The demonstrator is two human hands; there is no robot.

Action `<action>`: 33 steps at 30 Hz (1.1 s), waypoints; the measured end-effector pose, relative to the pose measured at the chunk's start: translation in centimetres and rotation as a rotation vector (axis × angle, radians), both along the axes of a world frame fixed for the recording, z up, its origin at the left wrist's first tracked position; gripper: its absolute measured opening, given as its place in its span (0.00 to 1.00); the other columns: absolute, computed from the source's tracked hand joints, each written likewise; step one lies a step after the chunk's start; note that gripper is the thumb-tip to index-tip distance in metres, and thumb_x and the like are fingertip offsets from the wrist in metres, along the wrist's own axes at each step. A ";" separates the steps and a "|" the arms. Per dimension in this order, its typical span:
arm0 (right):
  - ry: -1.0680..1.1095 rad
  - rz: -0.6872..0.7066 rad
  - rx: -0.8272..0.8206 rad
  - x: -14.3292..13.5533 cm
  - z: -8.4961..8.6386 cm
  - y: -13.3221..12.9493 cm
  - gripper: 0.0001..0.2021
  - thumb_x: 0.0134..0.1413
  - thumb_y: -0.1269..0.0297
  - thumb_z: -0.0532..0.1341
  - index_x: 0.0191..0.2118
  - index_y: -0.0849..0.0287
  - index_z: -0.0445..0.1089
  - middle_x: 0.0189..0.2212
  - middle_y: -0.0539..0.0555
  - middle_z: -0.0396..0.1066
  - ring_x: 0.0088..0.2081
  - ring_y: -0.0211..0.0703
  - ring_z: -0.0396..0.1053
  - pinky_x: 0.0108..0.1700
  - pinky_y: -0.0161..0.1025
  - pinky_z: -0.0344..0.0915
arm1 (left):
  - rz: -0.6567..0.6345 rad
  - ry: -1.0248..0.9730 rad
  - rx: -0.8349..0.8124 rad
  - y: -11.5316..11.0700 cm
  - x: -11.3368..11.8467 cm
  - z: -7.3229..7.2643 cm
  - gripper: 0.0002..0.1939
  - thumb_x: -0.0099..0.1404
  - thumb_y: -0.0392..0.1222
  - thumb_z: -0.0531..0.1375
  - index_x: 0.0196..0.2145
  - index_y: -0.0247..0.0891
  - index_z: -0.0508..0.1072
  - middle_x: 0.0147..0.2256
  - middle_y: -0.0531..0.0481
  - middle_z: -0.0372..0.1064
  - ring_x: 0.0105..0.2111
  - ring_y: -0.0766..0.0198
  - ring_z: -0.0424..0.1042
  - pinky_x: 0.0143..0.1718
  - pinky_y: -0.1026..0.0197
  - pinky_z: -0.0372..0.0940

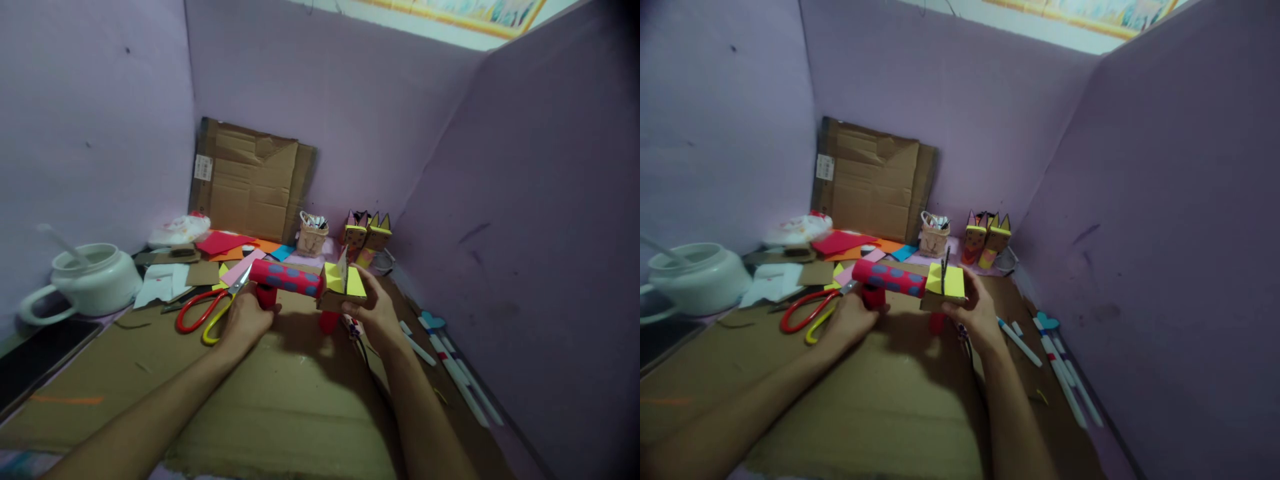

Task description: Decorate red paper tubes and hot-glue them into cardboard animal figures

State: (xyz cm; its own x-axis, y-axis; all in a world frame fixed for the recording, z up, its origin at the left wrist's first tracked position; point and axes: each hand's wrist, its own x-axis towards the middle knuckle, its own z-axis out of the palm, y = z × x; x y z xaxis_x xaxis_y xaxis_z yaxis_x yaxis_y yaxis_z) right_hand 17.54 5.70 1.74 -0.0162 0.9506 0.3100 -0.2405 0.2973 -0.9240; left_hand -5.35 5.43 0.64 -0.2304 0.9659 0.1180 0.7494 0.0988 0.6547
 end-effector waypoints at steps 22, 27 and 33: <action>-0.055 -0.055 -0.014 -0.6 0.3 -0.1 0.35 0.29 0.69 0.72 0.50 0.52 0.66 0.51 0.54 0.69 0.53 0.53 0.65 0.51 0.46 0.64 | -0.106 -0.077 0.048 1.2 -1.8 -0.7 0.18 0.52 0.47 0.62 0.39 0.38 0.65 0.31 0.49 0.72 0.30 0.59 0.72 0.29 0.62 0.63; -0.056 -0.087 -0.010 -0.6 0.1 0.0 0.36 0.29 0.68 0.72 0.51 0.52 0.65 0.51 0.55 0.68 0.54 0.55 0.64 0.54 0.48 0.61 | -0.124 -0.075 0.035 0.6 -1.7 0.0 0.17 0.51 0.44 0.61 0.39 0.38 0.66 0.34 0.46 0.73 0.33 0.57 0.72 0.31 0.61 0.63; -0.084 -0.063 -0.003 -0.4 0.4 -0.1 0.36 0.29 0.67 0.72 0.52 0.53 0.66 0.53 0.55 0.68 0.54 0.56 0.64 0.53 0.49 0.63 | -0.097 -0.011 -0.023 -0.1 -1.5 0.7 0.19 0.52 0.44 0.61 0.42 0.38 0.66 0.33 0.46 0.73 0.33 0.55 0.72 0.29 0.61 0.61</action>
